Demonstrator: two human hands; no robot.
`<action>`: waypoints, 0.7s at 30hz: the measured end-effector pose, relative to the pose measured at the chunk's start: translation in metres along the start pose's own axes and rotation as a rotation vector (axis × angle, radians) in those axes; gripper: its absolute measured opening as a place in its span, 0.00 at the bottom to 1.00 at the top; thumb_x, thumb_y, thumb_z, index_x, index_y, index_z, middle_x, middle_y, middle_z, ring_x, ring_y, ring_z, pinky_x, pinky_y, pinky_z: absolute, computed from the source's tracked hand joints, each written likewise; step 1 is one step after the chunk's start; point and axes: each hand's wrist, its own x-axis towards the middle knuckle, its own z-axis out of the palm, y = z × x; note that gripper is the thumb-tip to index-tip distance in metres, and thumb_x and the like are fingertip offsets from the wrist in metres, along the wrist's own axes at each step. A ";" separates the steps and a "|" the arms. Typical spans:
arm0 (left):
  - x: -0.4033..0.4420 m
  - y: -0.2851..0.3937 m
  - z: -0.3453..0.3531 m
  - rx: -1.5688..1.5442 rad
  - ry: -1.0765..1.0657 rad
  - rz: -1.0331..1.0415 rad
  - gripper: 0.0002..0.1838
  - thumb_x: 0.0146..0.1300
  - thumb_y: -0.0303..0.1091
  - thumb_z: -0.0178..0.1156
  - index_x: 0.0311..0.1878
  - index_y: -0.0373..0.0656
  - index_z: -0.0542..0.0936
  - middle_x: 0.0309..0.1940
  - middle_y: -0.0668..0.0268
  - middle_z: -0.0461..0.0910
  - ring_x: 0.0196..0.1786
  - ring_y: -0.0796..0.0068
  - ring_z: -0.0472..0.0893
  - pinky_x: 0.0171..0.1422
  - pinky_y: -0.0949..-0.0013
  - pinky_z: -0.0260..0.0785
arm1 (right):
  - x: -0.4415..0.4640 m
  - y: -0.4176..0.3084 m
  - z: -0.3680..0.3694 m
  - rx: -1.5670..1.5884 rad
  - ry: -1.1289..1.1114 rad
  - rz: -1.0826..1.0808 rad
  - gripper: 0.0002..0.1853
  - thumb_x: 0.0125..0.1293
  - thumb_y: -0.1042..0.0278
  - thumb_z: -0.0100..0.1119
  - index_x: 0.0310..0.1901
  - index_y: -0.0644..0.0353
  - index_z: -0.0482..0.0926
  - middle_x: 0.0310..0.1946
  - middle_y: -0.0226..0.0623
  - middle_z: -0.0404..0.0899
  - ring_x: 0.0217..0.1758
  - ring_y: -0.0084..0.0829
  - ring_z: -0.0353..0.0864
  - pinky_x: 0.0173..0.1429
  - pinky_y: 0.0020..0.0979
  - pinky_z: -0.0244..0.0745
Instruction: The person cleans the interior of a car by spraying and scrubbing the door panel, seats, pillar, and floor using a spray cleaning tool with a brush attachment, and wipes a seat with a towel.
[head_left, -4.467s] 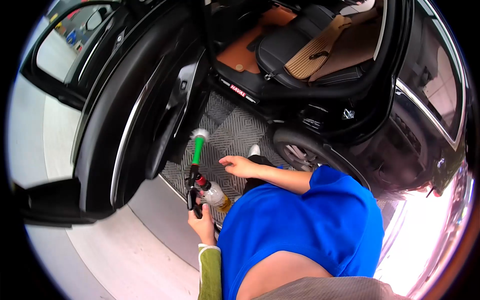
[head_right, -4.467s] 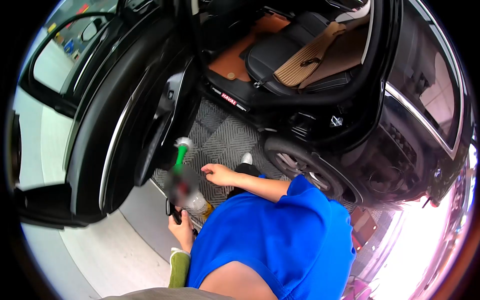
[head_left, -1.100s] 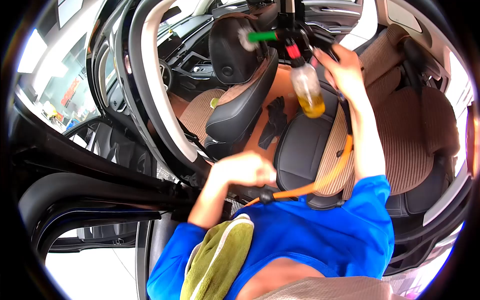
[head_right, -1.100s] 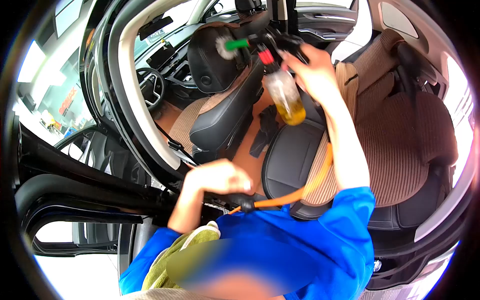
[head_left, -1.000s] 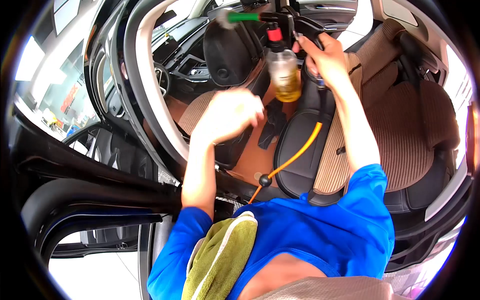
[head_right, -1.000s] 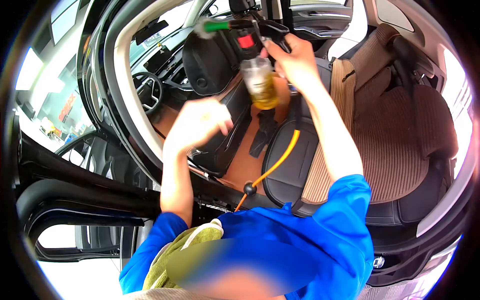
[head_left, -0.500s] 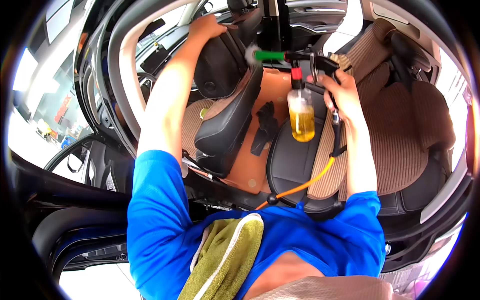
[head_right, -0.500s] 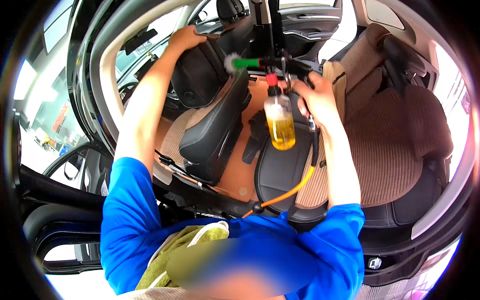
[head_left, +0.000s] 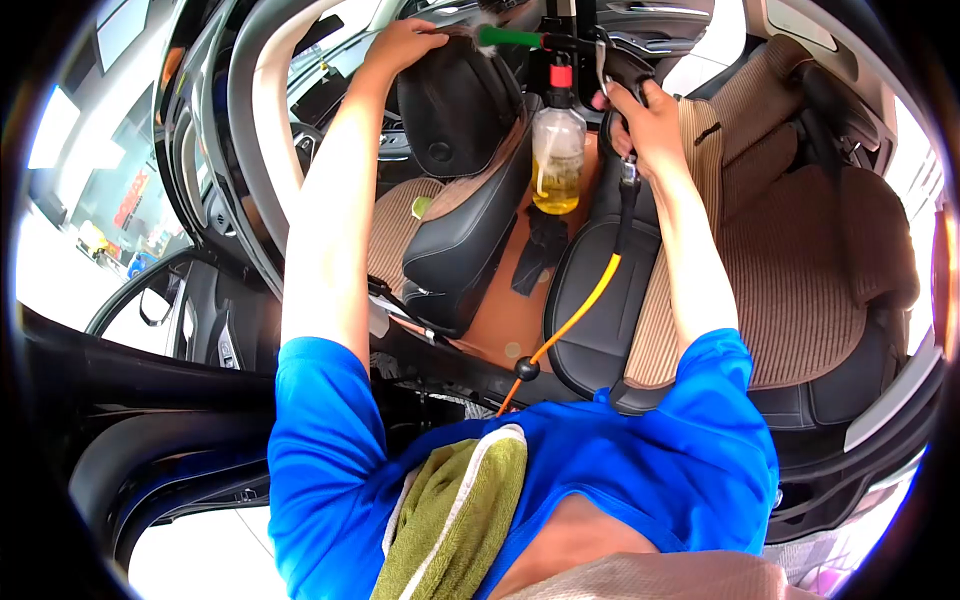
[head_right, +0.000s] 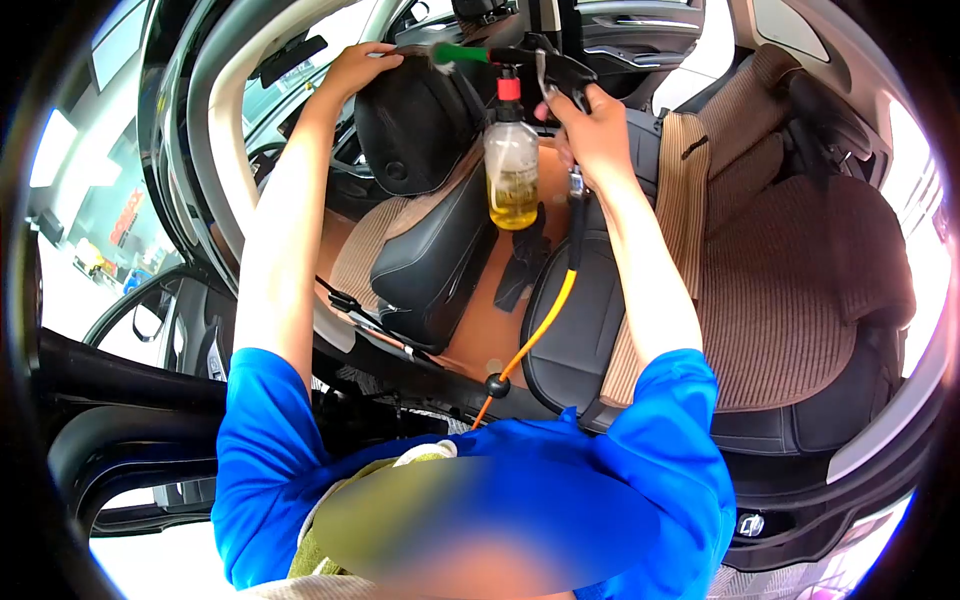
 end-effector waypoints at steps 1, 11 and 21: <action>0.004 -0.002 0.000 -0.097 -0.069 -0.046 0.26 0.49 0.47 0.65 0.51 0.46 0.81 0.46 0.60 0.82 0.49 0.63 0.80 0.58 0.69 0.67 | -0.004 0.001 -0.004 -0.002 -0.002 -0.001 0.07 0.63 0.72 0.56 0.36 0.69 0.75 0.26 0.38 0.80 0.09 0.15 0.61 0.12 0.20 0.53; 0.003 -0.015 0.005 0.450 0.245 0.110 0.15 0.57 0.47 0.59 0.39 0.49 0.85 0.36 0.58 0.83 0.41 0.55 0.82 0.49 0.60 0.72 | -0.052 -0.021 -0.037 -0.331 -0.094 0.193 0.08 0.64 0.69 0.55 0.34 0.67 0.73 0.26 0.34 0.79 0.09 0.13 0.59 0.12 0.19 0.53; -0.060 0.025 -0.020 0.320 0.397 -0.003 0.19 0.53 0.47 0.64 0.39 0.40 0.84 0.34 0.50 0.82 0.38 0.61 0.83 0.46 0.58 0.74 | -0.122 -0.028 -0.036 -0.341 -0.143 0.290 0.09 0.64 0.69 0.57 0.40 0.67 0.78 0.20 0.30 0.77 0.09 0.12 0.62 0.14 0.17 0.54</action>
